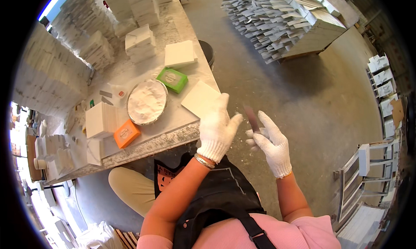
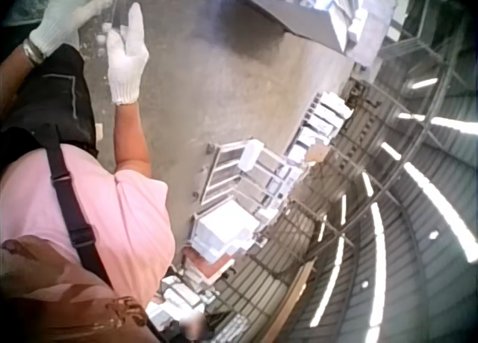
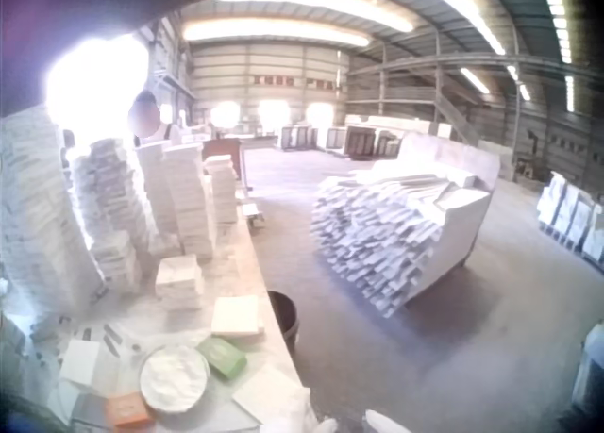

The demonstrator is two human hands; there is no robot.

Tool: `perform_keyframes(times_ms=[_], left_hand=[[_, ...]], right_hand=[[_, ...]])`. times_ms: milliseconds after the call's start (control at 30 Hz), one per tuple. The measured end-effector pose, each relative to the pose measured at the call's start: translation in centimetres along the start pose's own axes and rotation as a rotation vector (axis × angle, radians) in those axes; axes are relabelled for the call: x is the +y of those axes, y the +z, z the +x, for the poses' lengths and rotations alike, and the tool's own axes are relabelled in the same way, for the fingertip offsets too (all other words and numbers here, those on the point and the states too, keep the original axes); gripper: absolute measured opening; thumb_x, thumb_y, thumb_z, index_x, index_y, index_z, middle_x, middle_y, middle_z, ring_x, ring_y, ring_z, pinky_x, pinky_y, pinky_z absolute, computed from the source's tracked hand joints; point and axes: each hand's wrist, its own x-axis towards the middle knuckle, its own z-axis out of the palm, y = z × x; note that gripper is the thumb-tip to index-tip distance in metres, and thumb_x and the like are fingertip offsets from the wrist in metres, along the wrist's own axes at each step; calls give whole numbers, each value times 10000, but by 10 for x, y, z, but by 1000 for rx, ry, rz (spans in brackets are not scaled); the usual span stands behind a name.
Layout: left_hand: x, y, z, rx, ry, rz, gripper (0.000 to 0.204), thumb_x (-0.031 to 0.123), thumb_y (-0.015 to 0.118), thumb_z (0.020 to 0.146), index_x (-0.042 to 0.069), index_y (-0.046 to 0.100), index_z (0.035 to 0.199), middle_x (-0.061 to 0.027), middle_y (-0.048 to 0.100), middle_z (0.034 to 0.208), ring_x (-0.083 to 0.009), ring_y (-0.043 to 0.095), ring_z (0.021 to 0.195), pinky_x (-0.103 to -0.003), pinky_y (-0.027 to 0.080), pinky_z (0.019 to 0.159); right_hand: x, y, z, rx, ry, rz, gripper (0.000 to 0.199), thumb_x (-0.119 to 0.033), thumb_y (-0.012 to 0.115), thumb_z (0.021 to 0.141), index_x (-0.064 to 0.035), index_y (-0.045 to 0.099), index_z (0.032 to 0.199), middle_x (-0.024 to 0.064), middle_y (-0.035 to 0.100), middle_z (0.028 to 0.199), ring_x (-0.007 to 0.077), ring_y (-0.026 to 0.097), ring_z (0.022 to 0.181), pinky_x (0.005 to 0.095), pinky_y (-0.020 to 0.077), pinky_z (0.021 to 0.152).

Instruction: The person applies a white paste to the edges of small white square tiles using a metal spatula, then smooths the edges with a green block. They repeat this process on multiple tiles, handling them one at a time.

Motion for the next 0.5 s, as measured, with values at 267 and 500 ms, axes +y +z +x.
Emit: perform_keyframes(times_ms=[267,500], left_hand=[[7,-8,-23,-258,-128,-617,401,265,724,950,-7,663,1238,-92,706,1003,-176,660,924,-333,534,854],[5,-25,-27,-524,-403,-519,335,349,724,954,15,701,959,-21,684,847,-72,588,782,-261,486,711]], right_hand=[[5,-5,-6,13,29,73,560,-34,607,999,-32,456,1538,161,733,1131,135,709,880,268,579,754],[16,0,-16,-82,12,-174,572,-57,617,960,-39,494,1518,95,722,945,125,683,785,278,582,693]])
